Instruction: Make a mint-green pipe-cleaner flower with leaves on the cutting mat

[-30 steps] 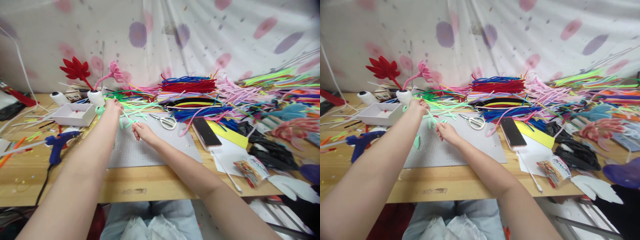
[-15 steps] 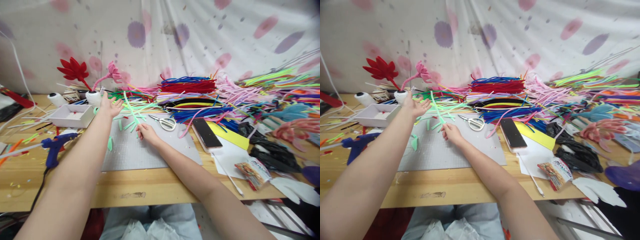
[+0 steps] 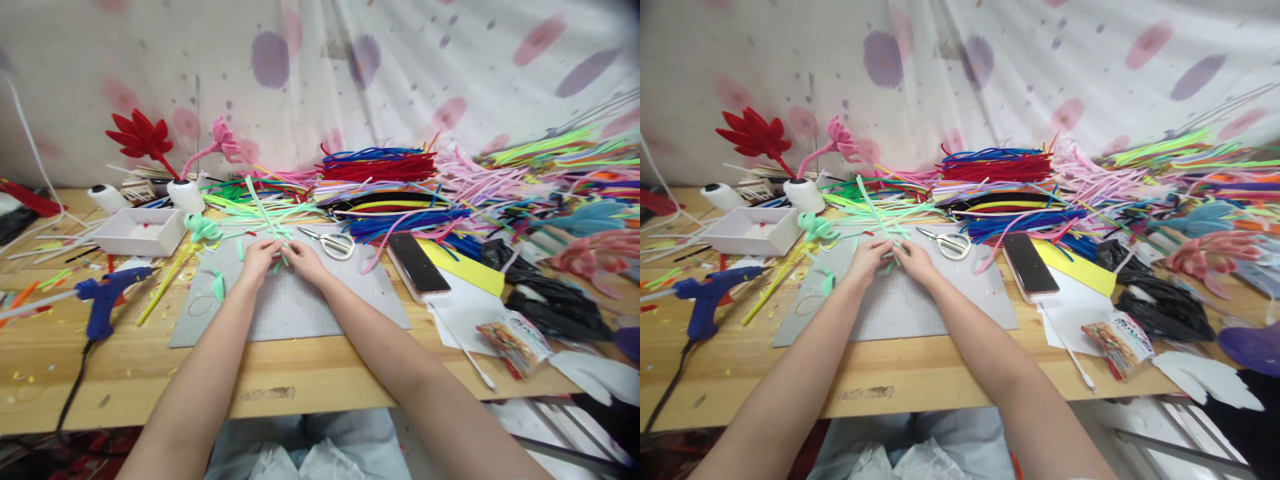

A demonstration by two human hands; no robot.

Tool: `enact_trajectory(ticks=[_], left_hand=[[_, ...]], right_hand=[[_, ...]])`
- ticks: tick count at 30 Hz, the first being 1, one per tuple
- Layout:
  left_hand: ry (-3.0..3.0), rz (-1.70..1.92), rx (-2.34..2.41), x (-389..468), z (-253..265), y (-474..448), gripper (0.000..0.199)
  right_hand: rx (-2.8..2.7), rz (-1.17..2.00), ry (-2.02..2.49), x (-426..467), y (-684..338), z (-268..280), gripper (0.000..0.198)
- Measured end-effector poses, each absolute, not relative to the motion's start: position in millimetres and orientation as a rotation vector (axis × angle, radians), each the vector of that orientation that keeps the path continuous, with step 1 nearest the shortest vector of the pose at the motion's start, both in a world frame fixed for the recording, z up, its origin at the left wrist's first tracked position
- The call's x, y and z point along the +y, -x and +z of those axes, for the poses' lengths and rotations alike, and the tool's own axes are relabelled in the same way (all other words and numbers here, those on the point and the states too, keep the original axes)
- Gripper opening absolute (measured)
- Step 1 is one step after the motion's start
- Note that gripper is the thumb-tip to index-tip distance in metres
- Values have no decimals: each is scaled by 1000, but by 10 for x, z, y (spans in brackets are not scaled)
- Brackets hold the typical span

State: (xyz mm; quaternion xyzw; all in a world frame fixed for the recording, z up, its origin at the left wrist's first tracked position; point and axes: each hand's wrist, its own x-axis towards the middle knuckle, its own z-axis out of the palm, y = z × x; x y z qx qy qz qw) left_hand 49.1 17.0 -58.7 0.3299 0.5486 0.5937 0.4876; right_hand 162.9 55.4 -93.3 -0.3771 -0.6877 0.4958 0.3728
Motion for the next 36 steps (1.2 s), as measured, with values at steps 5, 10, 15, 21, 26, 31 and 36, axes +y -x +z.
enact_trajectory(ticks=[5,10,15,21,26,31,36], left_hand=[[-833,1428,1300,136,-630,-449,34],[-914,1426,1347,139,-683,-414,37],[-971,1397,1340,149,-718,-395,38],[-986,1401,1331,144,-721,-400,38],[-1013,1388,1339,157,-751,-357,35],[-1180,1388,1445,187,-796,-313,24],[-1104,1440,1432,163,-748,-374,31]], right_hand=[[-1808,1173,922,606,-1677,-940,18],[-1776,1321,851,633,-1685,-967,26],[-1712,1437,837,630,-1701,-949,27],[-1656,1534,794,601,-1752,-883,28],[-1605,1599,793,581,-1779,-836,28],[-1534,1675,801,567,-1762,-822,30],[-1527,1777,794,562,-1750,-836,28]])
